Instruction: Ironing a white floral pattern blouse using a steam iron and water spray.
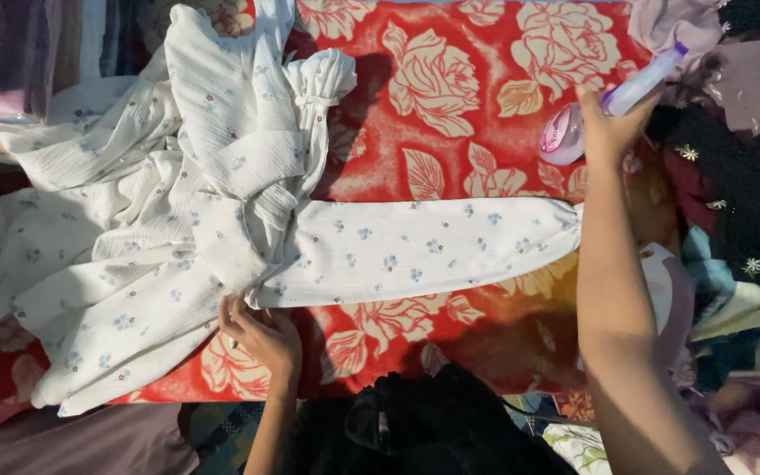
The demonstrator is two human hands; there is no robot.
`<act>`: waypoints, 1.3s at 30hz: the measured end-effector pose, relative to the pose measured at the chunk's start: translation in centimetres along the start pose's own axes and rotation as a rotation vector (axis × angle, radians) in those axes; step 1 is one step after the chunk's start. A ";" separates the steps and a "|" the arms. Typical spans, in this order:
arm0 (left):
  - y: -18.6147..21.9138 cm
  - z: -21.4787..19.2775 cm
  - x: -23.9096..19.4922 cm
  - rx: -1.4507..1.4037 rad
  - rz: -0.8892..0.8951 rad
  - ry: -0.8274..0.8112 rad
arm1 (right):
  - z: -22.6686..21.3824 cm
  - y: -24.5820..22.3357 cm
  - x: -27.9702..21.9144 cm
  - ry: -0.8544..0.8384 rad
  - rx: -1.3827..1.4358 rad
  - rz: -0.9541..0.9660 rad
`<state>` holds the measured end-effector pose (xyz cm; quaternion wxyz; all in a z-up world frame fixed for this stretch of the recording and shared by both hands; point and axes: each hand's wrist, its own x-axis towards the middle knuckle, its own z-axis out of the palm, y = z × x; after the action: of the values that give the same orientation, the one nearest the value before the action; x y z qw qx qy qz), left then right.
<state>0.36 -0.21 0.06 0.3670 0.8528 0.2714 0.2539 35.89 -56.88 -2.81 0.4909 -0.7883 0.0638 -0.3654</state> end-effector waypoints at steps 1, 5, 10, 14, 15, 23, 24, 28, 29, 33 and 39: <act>-0.2 -0.1 -0.2 0.021 0.057 0.025 | -1.1 -2.8 -0.8 -0.063 -0.075 -0.009; -0.6 0.2 -0.2 -0.061 0.035 0.039 | -10.1 -10.8 -6.5 -0.086 -0.459 -0.198; -1.0 0.3 -0.2 -0.201 -0.085 0.037 | -26.1 -8.8 -16.5 0.004 -0.935 0.073; -1.3 0.0 -0.1 -0.153 0.084 0.068 | -29.8 -8.1 -20.1 -0.161 -1.090 0.042; -1.2 -0.2 0.0 -0.154 0.086 0.068 | -28.1 -11.8 -20.1 -0.160 -1.090 0.043; -0.3 -0.3 0.4 -0.141 0.057 0.043 | -13.9 -30.7 -19.1 -0.501 -0.338 -0.065; -0.5 -0.4 0.3 -0.142 0.054 0.047 | -11.1 -32.5 -19.1 -0.504 -0.337 -0.069; -1.0 -0.5 0.1 -0.181 0.036 0.044 | -0.7 -34.9 -19.9 -0.942 -0.340 -0.089; -1.0 -0.5 0.1 -0.194 0.023 0.033 | 1.8 -34.4 -20.2 -1.070 -0.278 -0.230; -0.9 -0.6 0.2 -0.170 0.071 0.078 | 7.1 -33.1 -23.3 -1.134 -0.461 -0.174; -0.5 -0.6 0.5 -0.185 0.025 0.051 | 8.2 -34.9 -24.2 -0.904 -0.378 -0.383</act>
<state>0.19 0.71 0.21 0.4341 0.8116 0.2455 0.3042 14.59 -22.02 11.36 0.2429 -0.9396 -0.2349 -0.0542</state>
